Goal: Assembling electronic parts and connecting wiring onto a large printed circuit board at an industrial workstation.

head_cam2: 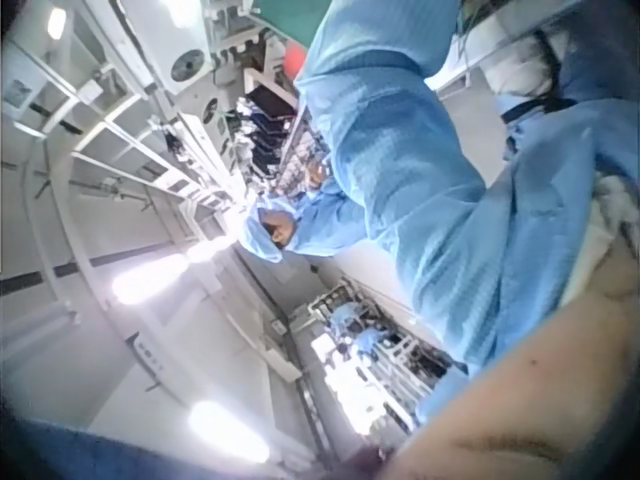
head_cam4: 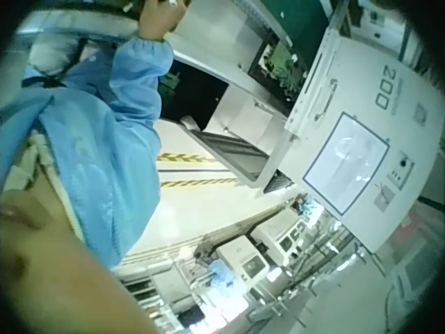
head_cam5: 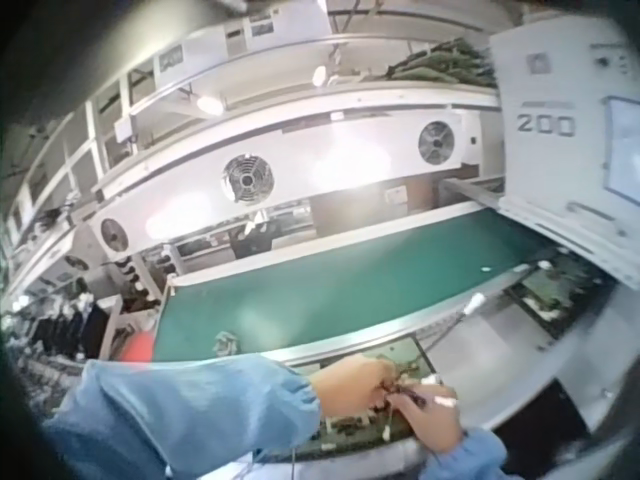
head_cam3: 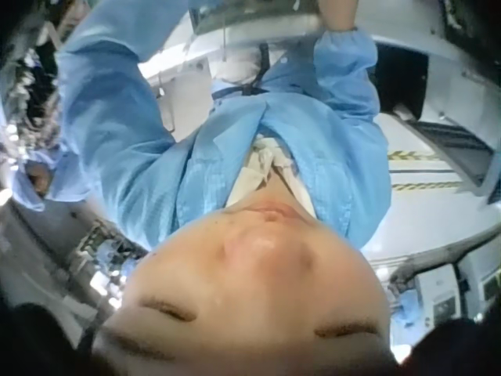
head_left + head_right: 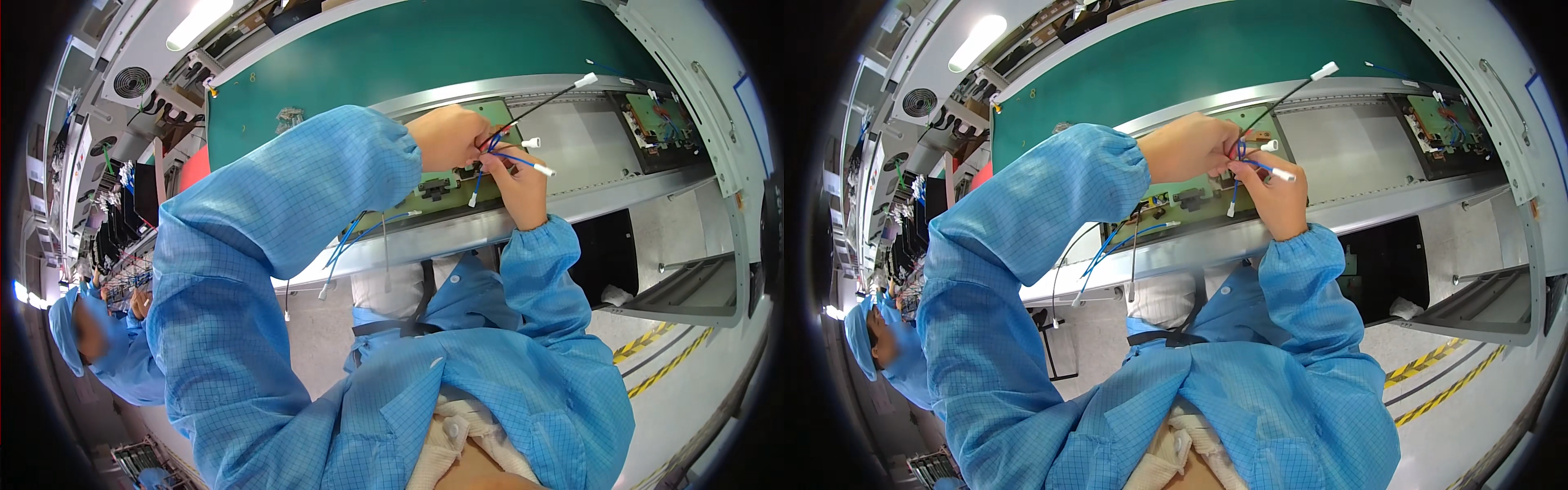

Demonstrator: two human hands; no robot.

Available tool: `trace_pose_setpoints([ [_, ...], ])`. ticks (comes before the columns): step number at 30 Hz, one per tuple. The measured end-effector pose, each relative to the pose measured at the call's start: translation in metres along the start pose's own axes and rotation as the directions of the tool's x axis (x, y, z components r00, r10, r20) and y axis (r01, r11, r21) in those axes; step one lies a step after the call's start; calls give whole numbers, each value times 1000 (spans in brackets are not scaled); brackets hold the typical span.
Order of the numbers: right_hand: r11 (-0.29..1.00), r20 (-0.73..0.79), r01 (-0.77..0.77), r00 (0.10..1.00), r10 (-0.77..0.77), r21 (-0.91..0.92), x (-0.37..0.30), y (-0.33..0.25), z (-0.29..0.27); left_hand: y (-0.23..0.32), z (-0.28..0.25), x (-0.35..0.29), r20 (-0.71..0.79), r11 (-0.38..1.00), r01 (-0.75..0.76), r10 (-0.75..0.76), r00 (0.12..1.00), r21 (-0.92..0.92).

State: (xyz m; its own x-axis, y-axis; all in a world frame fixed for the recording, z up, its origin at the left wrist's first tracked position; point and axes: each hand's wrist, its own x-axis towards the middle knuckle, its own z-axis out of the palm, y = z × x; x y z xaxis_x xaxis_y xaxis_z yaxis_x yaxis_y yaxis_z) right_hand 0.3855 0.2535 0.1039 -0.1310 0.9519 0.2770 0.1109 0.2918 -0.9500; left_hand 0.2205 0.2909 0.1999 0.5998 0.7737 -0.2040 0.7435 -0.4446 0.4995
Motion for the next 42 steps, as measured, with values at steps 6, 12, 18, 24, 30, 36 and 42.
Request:
trace_pose_setpoints([
  [6,976,-37,73,996,-82,-207,-1,12,0,-1,4,3,25,997,-69,68,997,33],
  [12,987,-190,157,969,-159,-24,-7,5,18,-1,-4,-1,367,999,-52,44,929,14],
  [18,979,-151,57,985,-88,-198,-12,-3,8,57,-67,-57,355,977,-93,19,935,192],
  [24,820,-17,272,946,-324,-503,-15,-9,8,24,-112,-68,88,919,-242,225,970,312],
  [30,772,30,191,976,-218,-606,-8,-14,-1,31,-58,21,377,995,-46,7,926,93],
  [36,833,80,-2,995,55,-553,-5,-9,-8,-6,-20,78,460,995,-35,73,885,-89],
  [42,565,41,-18,995,91,-825,10,-25,-7,-26,-32,85,450,908,155,41,892,-390],
])
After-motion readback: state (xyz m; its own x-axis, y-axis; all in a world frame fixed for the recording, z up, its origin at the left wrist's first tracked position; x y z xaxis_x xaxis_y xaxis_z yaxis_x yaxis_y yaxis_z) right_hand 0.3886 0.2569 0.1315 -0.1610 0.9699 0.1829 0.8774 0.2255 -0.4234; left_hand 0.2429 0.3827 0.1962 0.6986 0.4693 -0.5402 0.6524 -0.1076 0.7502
